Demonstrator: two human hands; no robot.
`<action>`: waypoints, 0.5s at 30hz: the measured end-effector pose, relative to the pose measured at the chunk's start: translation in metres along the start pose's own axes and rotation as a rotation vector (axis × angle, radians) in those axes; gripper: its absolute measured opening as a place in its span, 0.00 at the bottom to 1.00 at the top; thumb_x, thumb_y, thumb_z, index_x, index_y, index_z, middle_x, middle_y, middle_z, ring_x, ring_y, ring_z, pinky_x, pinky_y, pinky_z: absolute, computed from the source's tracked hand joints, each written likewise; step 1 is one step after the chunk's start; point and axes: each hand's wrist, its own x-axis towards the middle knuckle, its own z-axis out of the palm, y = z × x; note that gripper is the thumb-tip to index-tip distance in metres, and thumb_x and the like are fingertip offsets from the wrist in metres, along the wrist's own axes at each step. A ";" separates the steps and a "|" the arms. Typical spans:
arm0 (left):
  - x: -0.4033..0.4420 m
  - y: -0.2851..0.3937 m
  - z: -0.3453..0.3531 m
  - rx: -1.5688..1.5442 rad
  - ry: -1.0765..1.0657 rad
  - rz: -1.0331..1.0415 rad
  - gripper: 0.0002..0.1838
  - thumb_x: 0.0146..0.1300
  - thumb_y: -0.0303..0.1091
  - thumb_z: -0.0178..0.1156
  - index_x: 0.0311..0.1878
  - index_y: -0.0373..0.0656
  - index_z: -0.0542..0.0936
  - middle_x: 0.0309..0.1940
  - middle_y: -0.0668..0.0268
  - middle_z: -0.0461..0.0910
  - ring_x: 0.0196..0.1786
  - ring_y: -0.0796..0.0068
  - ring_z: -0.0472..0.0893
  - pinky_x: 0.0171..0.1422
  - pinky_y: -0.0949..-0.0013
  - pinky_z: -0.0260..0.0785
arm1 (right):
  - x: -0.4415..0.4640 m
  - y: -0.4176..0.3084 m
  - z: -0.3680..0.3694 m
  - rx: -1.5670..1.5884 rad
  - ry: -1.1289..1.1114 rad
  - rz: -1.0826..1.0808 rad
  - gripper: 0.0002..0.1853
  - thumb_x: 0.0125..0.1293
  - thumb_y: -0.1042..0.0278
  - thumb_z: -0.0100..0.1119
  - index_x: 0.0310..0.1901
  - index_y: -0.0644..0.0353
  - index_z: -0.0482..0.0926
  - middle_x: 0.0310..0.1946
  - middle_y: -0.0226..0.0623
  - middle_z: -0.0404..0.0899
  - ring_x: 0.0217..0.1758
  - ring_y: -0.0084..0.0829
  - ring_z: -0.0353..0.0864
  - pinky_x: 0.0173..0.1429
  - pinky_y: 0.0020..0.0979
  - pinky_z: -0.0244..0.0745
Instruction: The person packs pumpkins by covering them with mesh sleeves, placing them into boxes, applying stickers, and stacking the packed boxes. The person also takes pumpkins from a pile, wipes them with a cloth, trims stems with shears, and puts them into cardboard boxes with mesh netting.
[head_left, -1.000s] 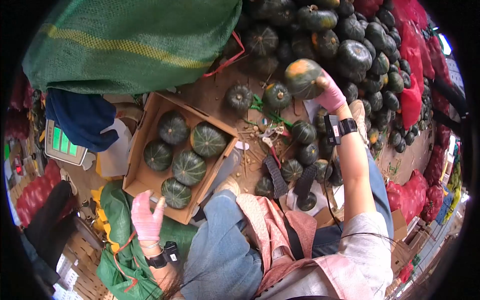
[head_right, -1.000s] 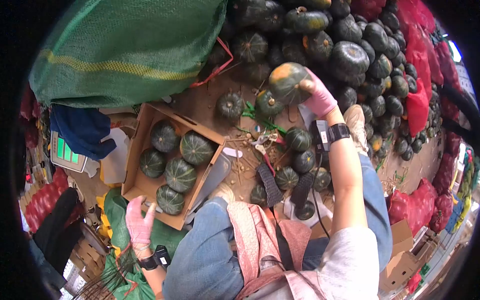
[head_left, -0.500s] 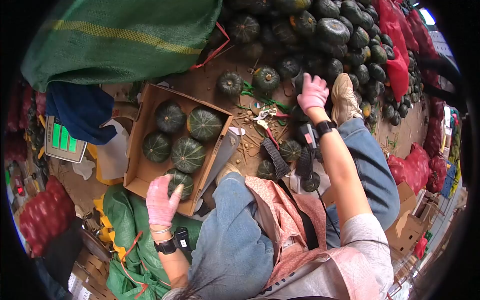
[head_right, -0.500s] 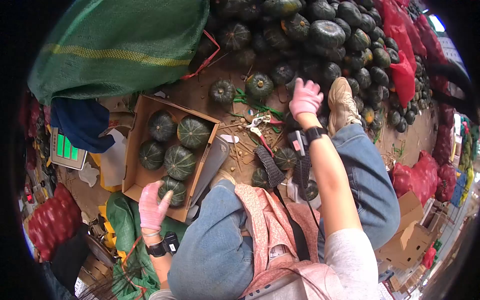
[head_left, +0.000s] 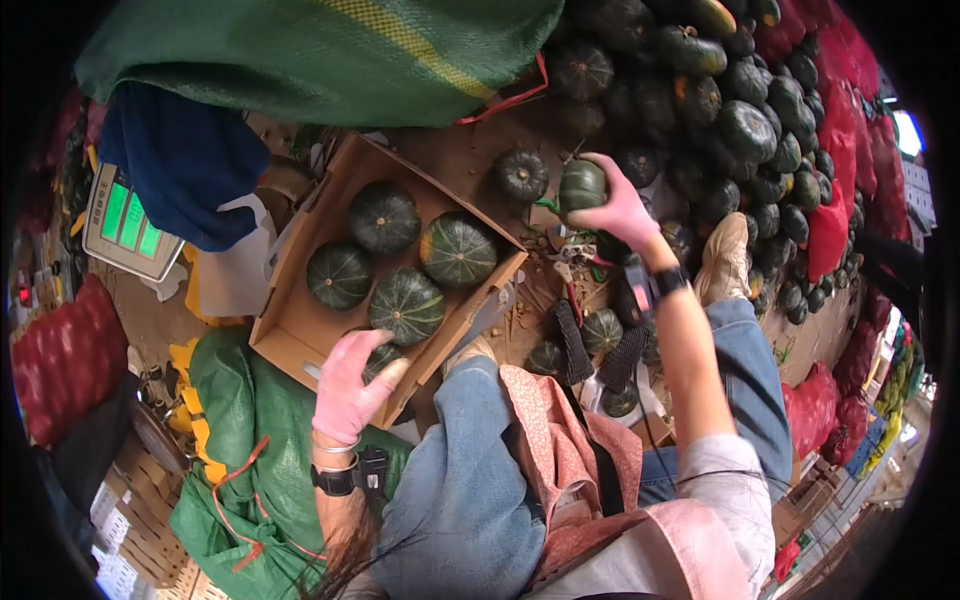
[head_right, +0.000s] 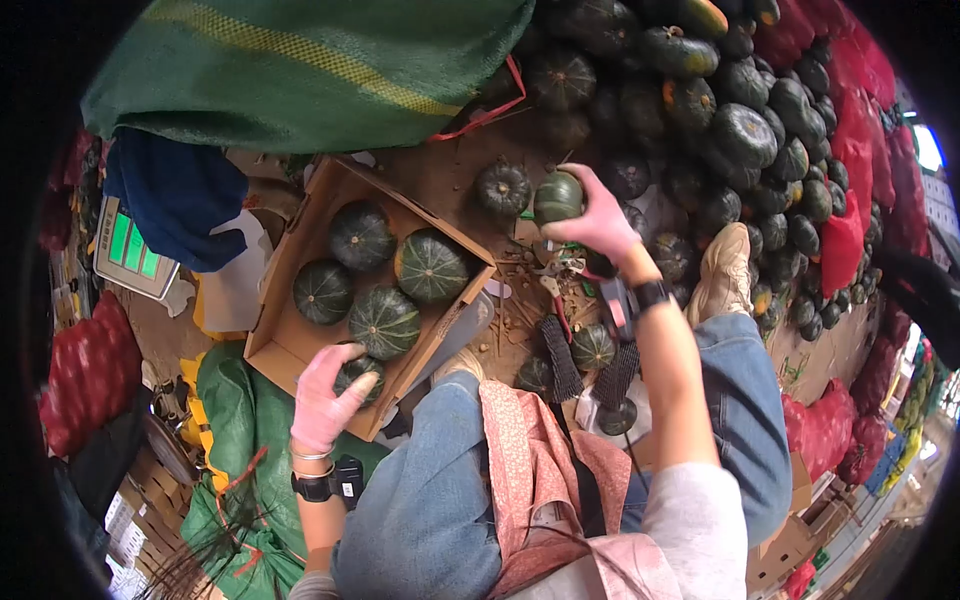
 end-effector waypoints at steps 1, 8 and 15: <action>0.003 0.003 0.001 -0.102 -0.058 -0.040 0.26 0.50 0.35 0.67 0.54 0.39 0.74 0.46 0.57 0.78 0.51 0.62 0.77 0.53 0.64 0.70 | -0.017 -0.009 0.009 0.285 -0.097 -0.054 0.52 0.33 0.58 0.79 0.64 0.57 0.62 0.58 0.42 0.68 0.61 0.40 0.70 0.64 0.38 0.67; 0.053 0.030 0.050 -1.719 -0.403 -0.164 0.49 0.48 0.37 0.72 0.70 0.47 0.53 0.62 0.59 0.64 0.61 0.67 0.70 0.64 0.62 0.66 | -0.080 -0.060 0.095 0.568 -0.372 -0.119 0.40 0.52 0.60 0.67 0.65 0.65 0.60 0.63 0.44 0.65 0.67 0.37 0.64 0.70 0.38 0.58; 0.047 0.005 0.037 -0.831 0.139 -0.054 0.36 0.50 0.36 0.70 0.63 0.39 0.66 0.51 0.60 0.76 0.54 0.70 0.76 0.61 0.68 0.67 | -0.099 0.012 0.070 0.048 0.438 0.087 0.23 0.58 0.69 0.59 0.57 0.61 0.70 0.54 0.39 0.74 0.57 0.32 0.73 0.59 0.30 0.69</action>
